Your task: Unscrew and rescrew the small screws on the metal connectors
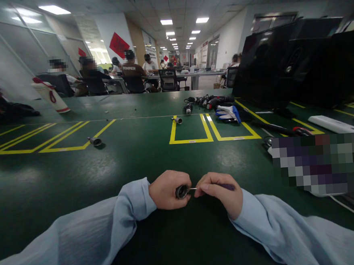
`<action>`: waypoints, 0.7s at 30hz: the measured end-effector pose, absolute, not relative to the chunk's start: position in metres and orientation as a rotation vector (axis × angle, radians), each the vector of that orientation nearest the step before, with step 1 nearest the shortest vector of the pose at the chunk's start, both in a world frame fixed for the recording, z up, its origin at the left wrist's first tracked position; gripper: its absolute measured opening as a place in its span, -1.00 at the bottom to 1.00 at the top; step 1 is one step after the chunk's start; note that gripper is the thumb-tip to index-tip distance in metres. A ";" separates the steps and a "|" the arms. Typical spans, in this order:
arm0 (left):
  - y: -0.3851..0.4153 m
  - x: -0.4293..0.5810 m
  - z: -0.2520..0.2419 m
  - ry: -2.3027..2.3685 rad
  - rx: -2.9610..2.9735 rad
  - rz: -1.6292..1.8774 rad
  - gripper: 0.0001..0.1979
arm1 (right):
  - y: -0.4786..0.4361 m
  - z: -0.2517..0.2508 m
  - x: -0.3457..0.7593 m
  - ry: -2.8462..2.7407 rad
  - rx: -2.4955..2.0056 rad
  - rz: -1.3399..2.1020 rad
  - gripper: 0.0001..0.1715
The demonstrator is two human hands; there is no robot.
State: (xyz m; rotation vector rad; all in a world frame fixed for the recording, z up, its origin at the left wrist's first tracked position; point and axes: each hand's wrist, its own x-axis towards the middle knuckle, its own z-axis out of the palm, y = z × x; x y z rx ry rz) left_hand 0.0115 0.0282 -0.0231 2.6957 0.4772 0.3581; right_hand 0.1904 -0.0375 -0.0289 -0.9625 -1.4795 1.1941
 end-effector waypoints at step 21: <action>0.028 0.013 -0.019 0.481 2.483 0.548 -0.94 | -0.032 -0.031 0.184 -1.026 -0.774 1.610 -0.84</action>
